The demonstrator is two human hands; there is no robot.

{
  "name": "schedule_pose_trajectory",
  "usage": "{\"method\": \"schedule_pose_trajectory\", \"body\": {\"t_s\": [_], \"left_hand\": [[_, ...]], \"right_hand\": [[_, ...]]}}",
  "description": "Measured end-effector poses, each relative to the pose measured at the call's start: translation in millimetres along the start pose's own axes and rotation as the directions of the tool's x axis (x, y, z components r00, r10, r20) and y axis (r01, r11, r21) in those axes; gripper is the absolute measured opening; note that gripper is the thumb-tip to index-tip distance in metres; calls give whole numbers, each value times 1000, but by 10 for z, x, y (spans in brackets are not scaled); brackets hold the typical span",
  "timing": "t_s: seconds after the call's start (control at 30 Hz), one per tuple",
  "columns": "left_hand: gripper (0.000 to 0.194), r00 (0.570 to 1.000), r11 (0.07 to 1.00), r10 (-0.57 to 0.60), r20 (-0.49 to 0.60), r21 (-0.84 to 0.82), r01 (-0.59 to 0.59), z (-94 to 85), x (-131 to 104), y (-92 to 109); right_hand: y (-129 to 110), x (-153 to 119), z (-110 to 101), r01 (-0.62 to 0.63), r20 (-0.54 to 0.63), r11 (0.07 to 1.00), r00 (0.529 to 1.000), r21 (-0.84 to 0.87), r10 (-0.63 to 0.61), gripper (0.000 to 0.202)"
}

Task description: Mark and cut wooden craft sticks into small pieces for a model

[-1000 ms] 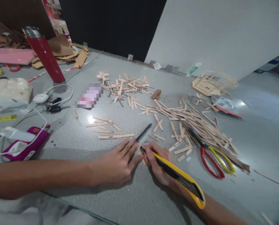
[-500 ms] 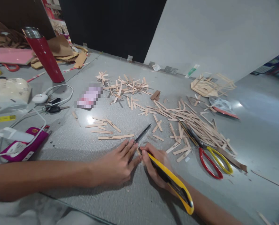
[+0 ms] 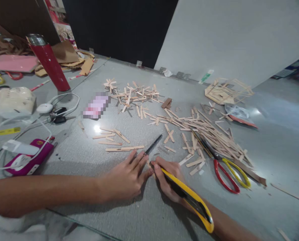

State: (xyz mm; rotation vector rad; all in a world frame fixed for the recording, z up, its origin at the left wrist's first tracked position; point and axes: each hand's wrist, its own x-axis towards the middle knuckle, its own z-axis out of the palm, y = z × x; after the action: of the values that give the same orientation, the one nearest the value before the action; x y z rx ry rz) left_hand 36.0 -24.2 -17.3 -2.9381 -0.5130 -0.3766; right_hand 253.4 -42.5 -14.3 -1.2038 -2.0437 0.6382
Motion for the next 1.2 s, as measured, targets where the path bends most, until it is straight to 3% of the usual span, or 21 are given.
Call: {"method": "schedule_pose_trajectory", "body": {"t_s": [0.3, 0.63, 1.2], "left_hand": [[61, 1000, 998, -17, 10, -52, 18, -3, -32, -5], [66, 1000, 998, -14, 7, -54, 14, 12, -35, -10], [68, 1000, 1000, 5, -19, -14, -6, 49, -41, -8]], "right_hand": [[-24, -30, -31, -80, -24, 994, 996, 68, 82, 38], [-10, -10, -33, -167, -31, 981, 985, 97, 171, 34], [42, -7, -16, -112, -15, 990, 993, 88, 114, 32]]}}
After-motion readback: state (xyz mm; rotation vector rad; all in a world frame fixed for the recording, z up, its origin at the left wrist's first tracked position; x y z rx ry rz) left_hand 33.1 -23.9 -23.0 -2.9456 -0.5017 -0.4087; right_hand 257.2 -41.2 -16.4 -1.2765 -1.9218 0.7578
